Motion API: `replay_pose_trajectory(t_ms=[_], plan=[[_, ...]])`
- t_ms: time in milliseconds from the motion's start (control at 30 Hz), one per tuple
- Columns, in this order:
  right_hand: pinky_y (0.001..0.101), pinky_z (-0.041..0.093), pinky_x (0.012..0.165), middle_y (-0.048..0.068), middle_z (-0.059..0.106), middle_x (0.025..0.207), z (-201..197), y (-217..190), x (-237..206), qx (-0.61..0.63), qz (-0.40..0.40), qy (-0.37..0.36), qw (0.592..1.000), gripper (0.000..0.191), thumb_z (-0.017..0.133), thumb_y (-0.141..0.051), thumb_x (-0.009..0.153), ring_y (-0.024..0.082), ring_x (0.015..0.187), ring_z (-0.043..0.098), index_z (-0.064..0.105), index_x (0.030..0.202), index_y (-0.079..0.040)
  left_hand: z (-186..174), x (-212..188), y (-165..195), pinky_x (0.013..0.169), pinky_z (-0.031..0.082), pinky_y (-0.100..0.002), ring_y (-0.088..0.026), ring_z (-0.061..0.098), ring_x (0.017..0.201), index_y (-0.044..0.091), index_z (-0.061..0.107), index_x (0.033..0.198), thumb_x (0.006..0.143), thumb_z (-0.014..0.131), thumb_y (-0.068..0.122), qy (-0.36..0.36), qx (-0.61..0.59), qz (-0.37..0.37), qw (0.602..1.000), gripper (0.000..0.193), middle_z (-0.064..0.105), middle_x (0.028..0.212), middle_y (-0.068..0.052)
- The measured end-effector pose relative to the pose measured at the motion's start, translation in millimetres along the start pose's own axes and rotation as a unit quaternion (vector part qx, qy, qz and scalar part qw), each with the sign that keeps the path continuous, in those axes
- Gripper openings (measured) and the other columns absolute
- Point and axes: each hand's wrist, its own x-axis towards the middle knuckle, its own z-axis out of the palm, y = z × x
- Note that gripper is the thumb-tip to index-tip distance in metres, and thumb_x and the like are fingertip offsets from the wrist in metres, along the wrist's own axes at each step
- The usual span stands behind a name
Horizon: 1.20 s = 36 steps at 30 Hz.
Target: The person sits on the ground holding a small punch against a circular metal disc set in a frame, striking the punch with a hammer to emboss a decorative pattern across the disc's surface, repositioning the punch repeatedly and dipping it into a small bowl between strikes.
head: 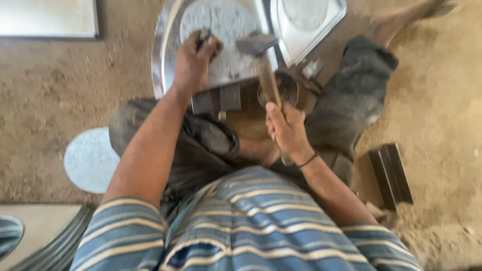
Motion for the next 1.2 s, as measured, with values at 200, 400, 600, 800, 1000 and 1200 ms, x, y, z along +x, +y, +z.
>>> replay_pose_trajectory(t_ms=[200,400,600,800,1000,1200], plan=[[0.0277,0.042,0.05,0.001,0.049,0.062,-8.3,6.2,-13.8,-0.261,-0.078,-0.026,0.962,0.037,0.067,-0.033,0.105,0.007,0.058,0.048,0.061,0.084,-0.003,0.5,3.6,6.3,0.076,0.053,-0.031,-0.014,0.064,0.085,0.005,0.063,0.116,0.105,0.062,0.021,0.0,0.12,-0.025,0.992,0.02,0.073,0.094,-0.005],[0.0393,0.045,0.055,0.013,0.06,0.069,-58.4,27.2,-69.3,-0.122,0.096,-0.072,0.985,0.039,0.066,-0.032,0.101,0.02,0.061,0.055,0.062,0.087,0.005,17.4,3.6,21.9,0.081,0.052,-0.049,-0.039,0.068,0.098,0.005,0.065,0.118,0.085,0.088,0.034,-0.088,0.511,0.11,0.848,0.049,0.073,0.105,-0.017],[0.05,0.053,0.081,0.023,0.07,0.105,-54.3,91.5,-72.6,-0.324,-0.014,0.004,0.946,0.033,0.061,-0.031,0.094,0.045,0.096,0.066,0.066,0.114,-0.006,46.2,11.6,30.8,0.079,0.052,-0.052,-0.037,0.07,0.099,0.012,0.071,0.112,0.082,0.085,0.049,-0.118,0.669,-0.002,0.734,0.05,0.074,0.101,-0.014],[0.0489,0.056,0.074,0.02,0.072,0.093,-64.4,82.4,-33.2,-0.355,-0.056,-0.147,0.922,0.026,0.063,-0.032,0.097,0.039,0.087,0.071,0.07,0.099,-0.007,50.8,3.0,26.0,0.072,0.052,-0.05,-0.034,0.07,0.092,0.012,0.071,0.106,0.086,0.079,0.054,-0.085,0.694,0.008,0.715,0.047,0.074,0.096,-0.012],[0.0502,0.054,0.069,0.019,0.071,0.081,-88.1,64.3,45.4,-0.432,-0.117,0.022,0.894,0.026,0.068,-0.033,0.093,0.04,0.078,0.069,0.074,0.088,-0.008,46.1,-6.7,18.9,0.075,0.052,-0.048,-0.032,0.07,0.092,0.01,0.071,0.103,0.083,0.083,0.056,-0.049,0.651,0.056,0.755,0.052,0.074,0.095,-0.009],[0.0521,0.055,0.071,0.02,0.07,0.078,-56.7,53.1,51.4,-0.491,-0.073,-0.056,0.866,0.04,0.072,-0.045,0.092,0.041,0.077,0.069,0.075,0.08,-0.007,43.6,-3.6,14.9,0.074,0.052,-0.048,-0.033,0.07,0.092,0.009,0.07,0.102,0.082,0.084,0.052,-0.029,0.654,0.025,0.755,0.049,0.074,0.094,-0.011]])
